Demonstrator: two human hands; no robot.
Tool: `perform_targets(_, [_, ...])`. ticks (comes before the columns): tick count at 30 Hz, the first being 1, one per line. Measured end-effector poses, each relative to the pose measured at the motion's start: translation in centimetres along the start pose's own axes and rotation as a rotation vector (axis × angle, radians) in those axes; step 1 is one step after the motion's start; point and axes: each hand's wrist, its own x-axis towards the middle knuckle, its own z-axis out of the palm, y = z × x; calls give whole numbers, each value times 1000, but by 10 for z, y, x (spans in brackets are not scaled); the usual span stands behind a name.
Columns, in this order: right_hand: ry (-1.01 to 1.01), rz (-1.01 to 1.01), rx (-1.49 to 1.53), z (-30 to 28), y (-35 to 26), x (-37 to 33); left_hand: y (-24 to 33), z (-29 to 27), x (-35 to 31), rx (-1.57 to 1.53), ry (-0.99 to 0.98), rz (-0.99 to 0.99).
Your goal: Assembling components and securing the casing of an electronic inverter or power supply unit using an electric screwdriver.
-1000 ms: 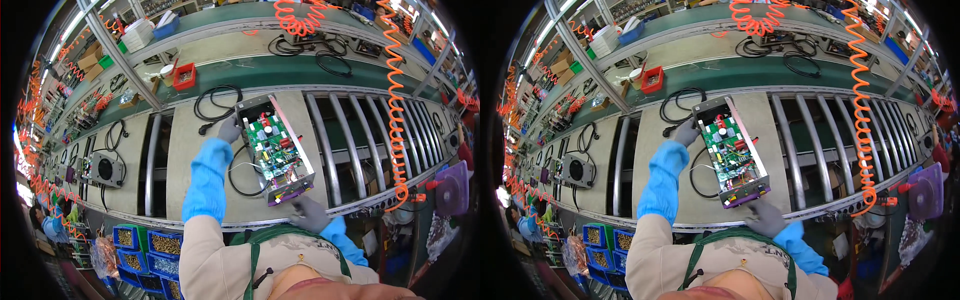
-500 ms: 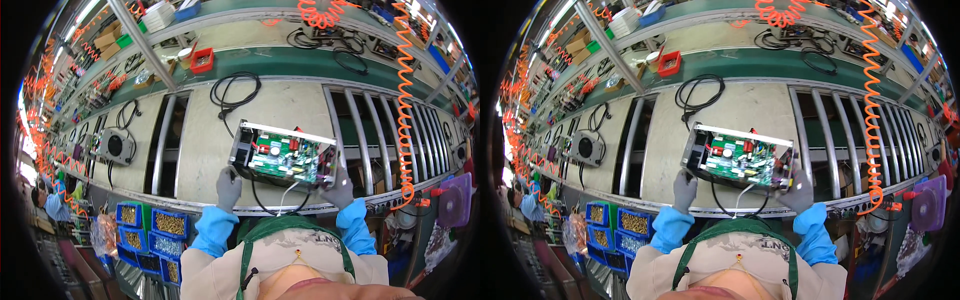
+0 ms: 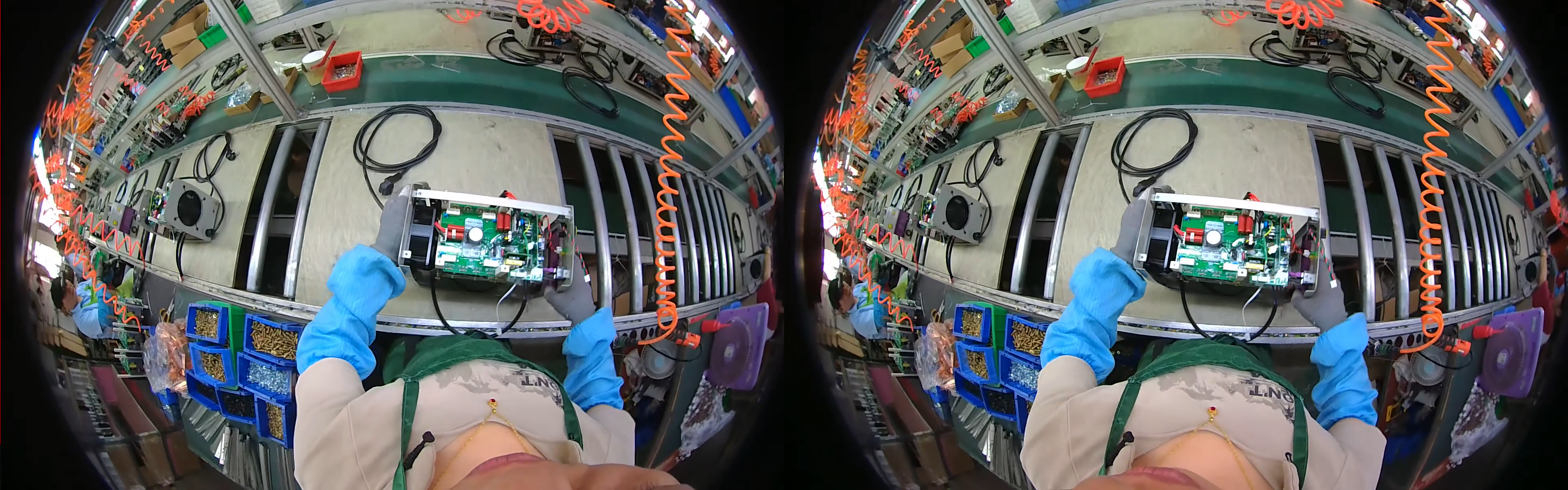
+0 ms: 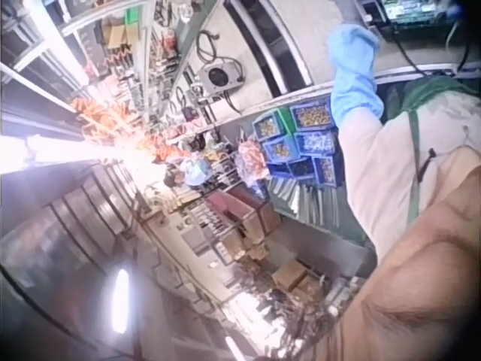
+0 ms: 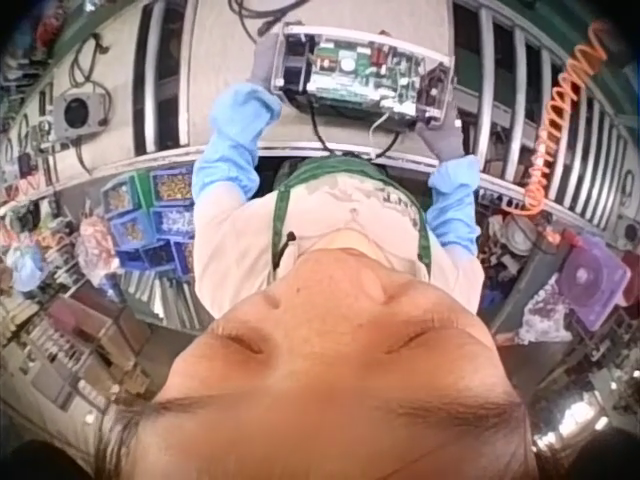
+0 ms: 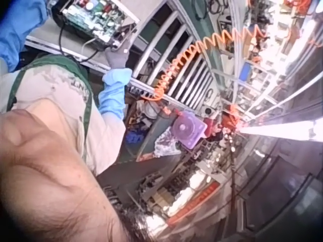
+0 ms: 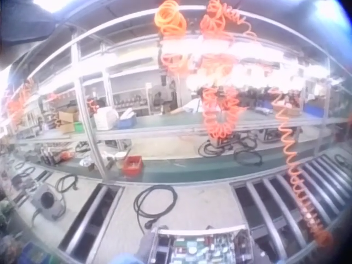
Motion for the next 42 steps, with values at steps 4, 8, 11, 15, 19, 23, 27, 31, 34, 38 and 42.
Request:
perform_targets(4, [-64,17,-56,-37,-37,23,-1,23,-9,31,66,76])
perform_targets(8, [-20,-92,-64,-32,-1,31,-9,17,14,91,-133,24])
perform_targets(11, [-16,-39,-120,-28,5,22,-2,36,-11,-186,-10,-33])
perform_targets(15, [-45,44,-66,-32,1,19,-4,23,-4,-91,-48,-34])
perform_targets(19, [151,-6,190,-19,2,-2,-9,9,-19,15,-36,43])
perform_targets(23, [486,-232,18,7,18,-17,-23,-6,-45,245,-18,233])
perform_targets(27, [443,-210,61,2,15,-20,-32,-12,-58,183,-3,229])
perform_targets(31, [406,-215,69,-2,19,-21,-51,-24,-60,272,5,293])
perform_targets(34, [400,-217,78,-1,21,-20,-71,-37,-62,240,86,354])
perform_targets(38, [177,-271,-38,-30,22,-28,-94,-56,-72,519,310,444])
perform_targets(42, [-559,145,-818,-96,64,-43,-82,-6,-127,1262,361,313])
